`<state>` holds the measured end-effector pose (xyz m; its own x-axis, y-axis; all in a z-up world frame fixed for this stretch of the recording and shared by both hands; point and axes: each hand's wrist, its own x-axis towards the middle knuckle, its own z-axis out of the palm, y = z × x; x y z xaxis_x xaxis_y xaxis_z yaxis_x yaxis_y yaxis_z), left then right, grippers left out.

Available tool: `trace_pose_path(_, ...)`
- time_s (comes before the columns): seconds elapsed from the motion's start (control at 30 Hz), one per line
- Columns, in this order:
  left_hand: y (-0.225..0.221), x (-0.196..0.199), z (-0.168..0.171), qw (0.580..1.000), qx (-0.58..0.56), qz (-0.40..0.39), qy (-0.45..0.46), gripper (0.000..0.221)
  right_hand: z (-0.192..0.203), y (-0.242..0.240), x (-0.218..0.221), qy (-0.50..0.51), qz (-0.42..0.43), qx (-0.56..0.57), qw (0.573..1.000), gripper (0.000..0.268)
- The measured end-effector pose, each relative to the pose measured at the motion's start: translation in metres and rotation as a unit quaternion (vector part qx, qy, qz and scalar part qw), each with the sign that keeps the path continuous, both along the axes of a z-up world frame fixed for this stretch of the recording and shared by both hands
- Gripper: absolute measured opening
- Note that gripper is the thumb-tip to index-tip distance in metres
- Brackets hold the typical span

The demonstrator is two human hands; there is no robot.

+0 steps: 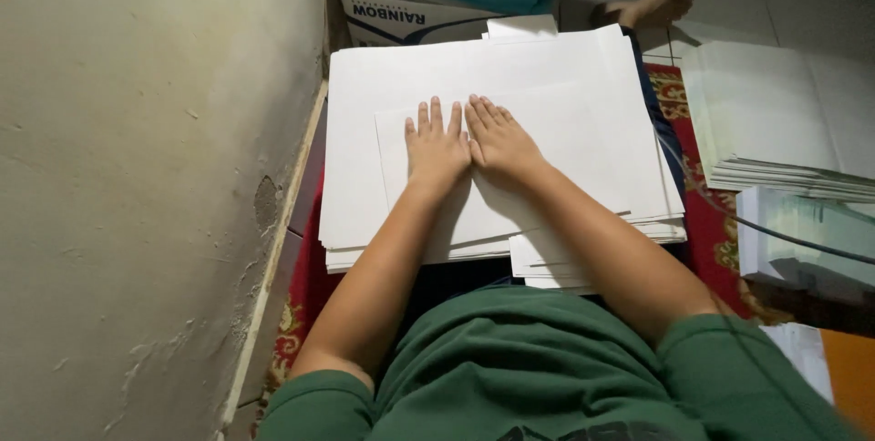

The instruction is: Folding large white paper sheets in half and smoothing the creases by hand on the floor.

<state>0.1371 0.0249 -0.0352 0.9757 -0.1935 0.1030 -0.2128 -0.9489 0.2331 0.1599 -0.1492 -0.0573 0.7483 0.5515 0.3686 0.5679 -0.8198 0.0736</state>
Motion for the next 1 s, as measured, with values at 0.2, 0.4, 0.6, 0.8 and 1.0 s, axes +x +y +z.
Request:
trace_pose_path(0.2, 0.028, -0.042, 0.049, 0.998, -0.054, 0.019, -0.036, 0.058, 0.054, -0.047, -0.014, 0.149, -0.124, 0.044, 0.98, 0.078)
trace_pose_path(0.4, 0.038, -0.056, 0.066, 0.995, -0.064, 0.081, 0.007, 0.06, 0.067, -0.102, -0.056, 0.166, -0.244, 0.035, 0.955, 0.084)
trace_pose_path(0.6, 0.03, -0.051, 0.067, 0.994, -0.051, 0.091, 0.021, 0.064, 0.054, -0.104, -0.021, 0.155, -0.266, 0.001, 0.951, 0.089)
trace_pose_path(0.8, 0.028, -0.045, 0.06, 0.994, -0.058, 0.089, 0.041, 0.065, 0.041, -0.007, 0.005, 0.135, -0.173, 0.04, 0.975, 0.086)
trace_pose_path(1.0, 0.032, -0.039, 0.051, 0.995, -0.042, 0.082, 0.024, 0.067, 0.04, 0.028, 0.007, 0.149, -0.03, -0.028, 0.988, 0.082)
